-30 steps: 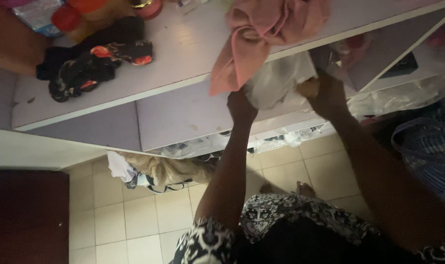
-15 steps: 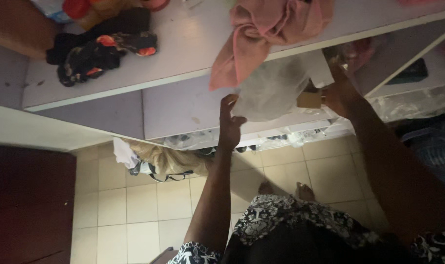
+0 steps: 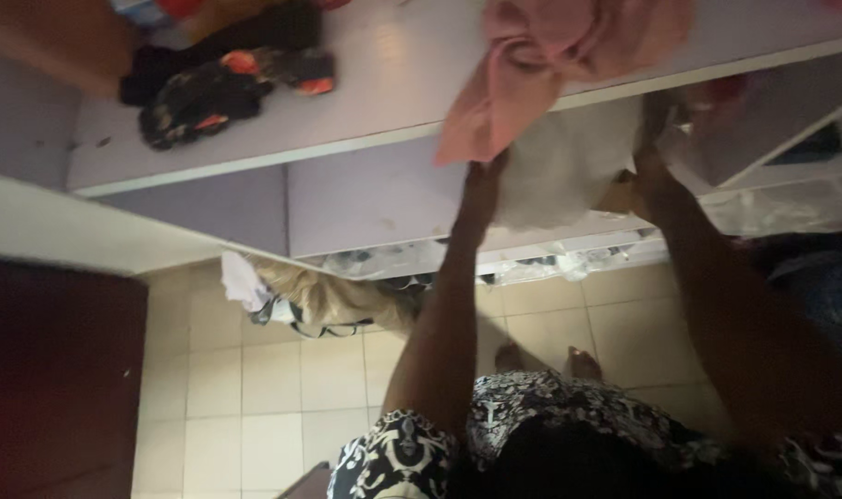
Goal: The person removes various items from a shelf, including a pink cloth, a small bottle, and packaged clothing, placing them on a bed. They then wipe the shelf with the cloth and return some items to the shelf.
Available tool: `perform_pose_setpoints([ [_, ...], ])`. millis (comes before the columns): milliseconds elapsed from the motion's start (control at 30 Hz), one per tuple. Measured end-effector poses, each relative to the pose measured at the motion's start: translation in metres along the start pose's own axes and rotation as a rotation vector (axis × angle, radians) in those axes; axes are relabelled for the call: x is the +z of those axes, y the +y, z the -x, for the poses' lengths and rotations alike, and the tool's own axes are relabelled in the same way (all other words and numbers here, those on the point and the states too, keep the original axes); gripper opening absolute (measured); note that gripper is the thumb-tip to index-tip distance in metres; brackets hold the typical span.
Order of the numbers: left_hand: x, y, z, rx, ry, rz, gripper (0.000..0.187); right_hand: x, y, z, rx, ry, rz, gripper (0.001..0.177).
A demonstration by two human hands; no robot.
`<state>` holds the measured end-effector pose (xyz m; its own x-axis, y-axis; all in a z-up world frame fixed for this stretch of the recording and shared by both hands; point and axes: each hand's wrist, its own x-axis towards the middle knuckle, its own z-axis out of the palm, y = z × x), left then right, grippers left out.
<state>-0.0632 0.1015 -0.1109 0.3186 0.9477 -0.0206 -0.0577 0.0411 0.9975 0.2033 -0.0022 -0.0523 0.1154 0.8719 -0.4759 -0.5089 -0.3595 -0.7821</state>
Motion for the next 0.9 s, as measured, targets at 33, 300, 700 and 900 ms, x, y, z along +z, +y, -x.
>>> perform_pose_setpoints([
  [33, 0.0, 0.013, 0.005, -0.053, -0.007, 0.06, 0.066, 0.004, 0.006, 0.001, 0.01, -0.005, 0.009, 0.069],
  [300, -0.03, 0.047, 0.045, -0.261, -0.034, -0.156, 0.071, 0.013, 0.021, 0.003, 0.012, 0.004, 0.057, 0.07],
  [700, 0.015, -0.008, 0.067, -0.432, 0.411, -0.182, 0.076, 0.01, 0.031, 0.013, 0.011, -0.054, 0.169, 0.072],
  [900, 0.021, 0.063, 0.111, -0.342, 0.319, 0.163, 0.077, 0.01, 0.018, 0.022, 0.193, 0.023, 0.24, 0.067],
])
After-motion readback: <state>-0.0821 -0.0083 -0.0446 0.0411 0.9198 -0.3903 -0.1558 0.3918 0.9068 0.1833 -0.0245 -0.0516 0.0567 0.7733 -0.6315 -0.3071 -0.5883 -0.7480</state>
